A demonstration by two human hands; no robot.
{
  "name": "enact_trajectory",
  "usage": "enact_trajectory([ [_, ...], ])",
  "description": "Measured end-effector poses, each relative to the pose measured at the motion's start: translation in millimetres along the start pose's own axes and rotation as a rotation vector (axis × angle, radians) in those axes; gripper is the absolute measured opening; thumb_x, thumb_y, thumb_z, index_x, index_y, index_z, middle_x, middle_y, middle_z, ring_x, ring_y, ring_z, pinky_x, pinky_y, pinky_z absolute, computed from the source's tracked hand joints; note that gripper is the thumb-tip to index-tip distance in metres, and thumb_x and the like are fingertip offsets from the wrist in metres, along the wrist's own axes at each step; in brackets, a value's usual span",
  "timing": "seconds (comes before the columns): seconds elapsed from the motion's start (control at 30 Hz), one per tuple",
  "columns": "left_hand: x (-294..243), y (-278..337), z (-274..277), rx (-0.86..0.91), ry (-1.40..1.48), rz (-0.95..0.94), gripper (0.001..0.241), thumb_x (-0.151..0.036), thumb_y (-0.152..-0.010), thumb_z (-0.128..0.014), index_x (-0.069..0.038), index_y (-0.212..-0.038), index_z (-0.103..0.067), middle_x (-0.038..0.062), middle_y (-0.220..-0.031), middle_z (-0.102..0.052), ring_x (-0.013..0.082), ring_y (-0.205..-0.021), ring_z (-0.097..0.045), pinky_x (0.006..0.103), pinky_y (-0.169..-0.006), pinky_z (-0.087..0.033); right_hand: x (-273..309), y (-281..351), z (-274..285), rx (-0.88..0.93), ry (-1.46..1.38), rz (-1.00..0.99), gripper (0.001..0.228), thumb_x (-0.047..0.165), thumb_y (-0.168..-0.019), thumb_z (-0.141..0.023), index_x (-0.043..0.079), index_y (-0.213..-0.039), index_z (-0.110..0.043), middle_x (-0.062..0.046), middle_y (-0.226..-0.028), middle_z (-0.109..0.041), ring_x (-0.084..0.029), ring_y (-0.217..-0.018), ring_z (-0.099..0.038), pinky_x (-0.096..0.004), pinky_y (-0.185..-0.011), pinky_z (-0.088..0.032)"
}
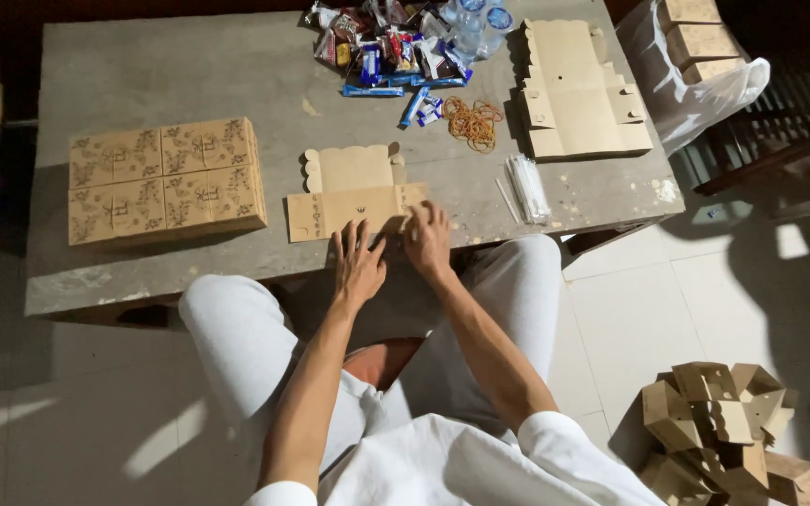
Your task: Folding a pre-cut cardboard box into its final shape on a work surface.
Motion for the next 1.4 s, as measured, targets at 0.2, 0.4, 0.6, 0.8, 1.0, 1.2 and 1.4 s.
enact_trajectory([
  [0.2, 0, 2, -4, 0.091, -0.068, 0.015, 0.053, -0.022, -0.083, -0.076, -0.020, -0.135, -0.066, 0.013, -0.164, -0.027, 0.0398, -0.155, -0.015, 0.0656, -0.123, -0.014, 39, 21, -27, 0.188, -0.135, 0.176, 0.039, 0.012, -0.077, -0.073, 0.014, -0.116, -0.072, -0.004, -0.113, -0.064, -0.027, -0.119, -0.061, -0.039, -0.090, -0.051],
  [0.4, -9, -2, 20, 0.104, 0.000, 0.051, 0.042, -0.029, -0.084, -0.074, -0.021, -0.125, -0.071, 0.015, -0.159, -0.032, 0.0409, -0.154, -0.016, 0.0675, -0.120, -0.017, 30, 19, -18, 0.130, -0.271, 0.115, 0.036, 0.007, -0.089, -0.063, 0.007, -0.125, -0.068, -0.009, -0.115, -0.069, -0.029, -0.116, -0.066, -0.038, -0.083, -0.052],
  [0.6, -6, 1, 20, 0.060, 0.084, 0.093, 0.047, -0.032, -0.090, -0.066, -0.027, -0.136, -0.065, 0.015, -0.159, -0.033, 0.0392, -0.154, -0.018, 0.0693, -0.119, -0.018, 30, 18, -14, 0.139, -0.359, 0.111, 0.040, 0.003, -0.086, -0.064, 0.003, -0.126, -0.066, -0.015, -0.115, -0.070, -0.036, -0.117, -0.066, -0.044, -0.091, -0.052],
  [0.8, 18, 13, 14, -0.079, 0.165, 0.176, 0.046, -0.034, -0.093, -0.057, -0.034, -0.139, -0.062, 0.013, -0.154, -0.041, 0.0368, -0.153, -0.023, 0.0728, -0.116, -0.019, 47, 21, 1, 0.103, -0.247, 0.147, 0.039, 0.007, -0.088, -0.066, 0.005, -0.127, -0.064, -0.013, -0.116, -0.068, -0.033, -0.120, -0.065, -0.043, -0.094, -0.051],
  [1.0, 39, 23, 34, -0.120, 0.182, 0.248, 0.041, -0.030, -0.091, -0.057, -0.034, -0.130, -0.068, 0.016, -0.150, -0.047, 0.0388, -0.150, -0.031, 0.0783, -0.108, -0.028, 46, 22, 0, 0.126, -0.260, 0.133, 0.037, 0.010, -0.092, -0.066, 0.005, -0.128, -0.064, -0.013, -0.119, -0.067, -0.033, -0.124, -0.062, -0.043, -0.098, -0.049],
  [1.2, 67, 40, 41, -0.150, 0.187, 0.307, 0.039, -0.026, -0.091, -0.059, -0.032, -0.128, -0.070, 0.015, -0.148, -0.048, 0.0388, -0.148, -0.032, 0.0802, -0.105, -0.029, 52, 21, 4, 0.142, -0.226, 0.149, 0.036, 0.011, -0.093, -0.066, 0.004, -0.128, -0.065, -0.013, -0.120, -0.067, -0.031, -0.126, -0.061, -0.042, -0.098, -0.049],
  [1.4, 86, 53, 36, -0.233, 0.176, 0.425, 0.038, -0.026, -0.091, -0.060, -0.033, -0.127, -0.070, 0.012, -0.144, -0.050, 0.0356, -0.146, -0.037, 0.0808, -0.106, -0.027, 35, 28, -41, 0.188, -0.099, 0.028, 0.032, 0.020, -0.088, -0.069, 0.013, -0.118, -0.067, -0.005, -0.112, -0.061, -0.028, -0.114, -0.063, -0.043, -0.093, -0.049],
])
Point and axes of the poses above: each hand's wrist, its own y-axis away from the middle knuckle, its own z-axis out of the back of the hand, x = y × z, the point moved 8 cm from there along -y, towards the middle knuckle
